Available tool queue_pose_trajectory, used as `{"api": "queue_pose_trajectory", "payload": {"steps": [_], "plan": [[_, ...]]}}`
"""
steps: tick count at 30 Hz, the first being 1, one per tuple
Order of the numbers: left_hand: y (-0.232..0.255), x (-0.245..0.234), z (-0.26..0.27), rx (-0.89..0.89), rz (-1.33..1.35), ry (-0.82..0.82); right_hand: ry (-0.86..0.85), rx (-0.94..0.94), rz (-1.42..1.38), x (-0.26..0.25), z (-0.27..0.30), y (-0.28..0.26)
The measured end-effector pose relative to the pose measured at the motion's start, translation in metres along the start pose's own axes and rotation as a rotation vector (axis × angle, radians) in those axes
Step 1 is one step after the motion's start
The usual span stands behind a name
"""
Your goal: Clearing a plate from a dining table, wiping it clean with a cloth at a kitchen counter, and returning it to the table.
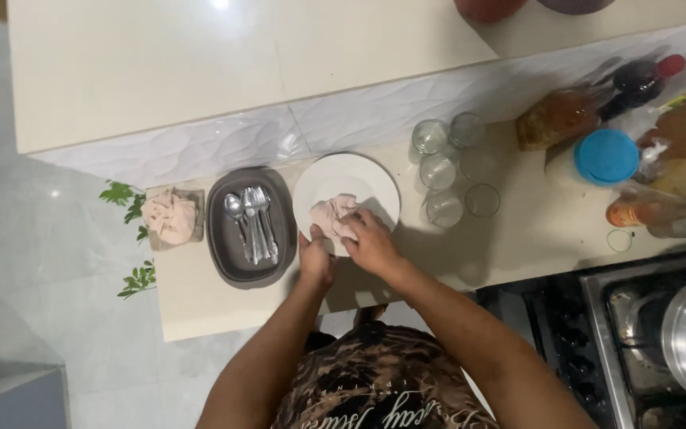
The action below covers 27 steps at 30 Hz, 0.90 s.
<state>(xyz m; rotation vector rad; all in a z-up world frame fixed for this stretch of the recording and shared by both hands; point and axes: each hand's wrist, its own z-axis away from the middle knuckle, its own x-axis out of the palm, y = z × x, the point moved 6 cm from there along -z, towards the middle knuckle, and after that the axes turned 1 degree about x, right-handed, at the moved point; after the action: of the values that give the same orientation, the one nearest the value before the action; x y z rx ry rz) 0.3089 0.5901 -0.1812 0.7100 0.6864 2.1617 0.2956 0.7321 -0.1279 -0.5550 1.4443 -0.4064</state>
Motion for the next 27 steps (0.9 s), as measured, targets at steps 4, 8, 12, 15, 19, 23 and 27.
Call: {"api": "queue_pose_trajectory", "payload": {"steps": [4, 8, 12, 15, 19, 23, 27], "plan": [[0.063, 0.01, 0.089, 0.037, 0.043, 0.021, 0.045, -0.127, 0.096, -0.064, 0.018, -0.071], [0.09, -0.005, 0.124, 0.037, 0.067, 0.018, 0.263, -0.509, 0.074, -0.087, 0.038, -0.143], [0.139, -0.021, 0.15, 0.116, 0.028, 0.023, 0.227, -0.553, 0.133, -0.075, 0.053, -0.172], [0.149, -0.063, 0.142, 0.158, 0.05, 0.076, 0.182, -0.438, 0.134, -0.079, 0.07, -0.165], [0.177, -0.096, 0.167, 0.211, 0.004, 0.115, 0.183, -0.224, 0.306, -0.097, 0.085, -0.156], [0.209, -0.106, 0.215, 0.233, -0.049, 0.075, 0.327, -0.228, 0.159, -0.101, 0.071, -0.175], [0.218, -0.125, 0.233, 0.273, -0.138, -0.01, 0.373, -0.249, 0.25, -0.108, 0.039, -0.211]]}}
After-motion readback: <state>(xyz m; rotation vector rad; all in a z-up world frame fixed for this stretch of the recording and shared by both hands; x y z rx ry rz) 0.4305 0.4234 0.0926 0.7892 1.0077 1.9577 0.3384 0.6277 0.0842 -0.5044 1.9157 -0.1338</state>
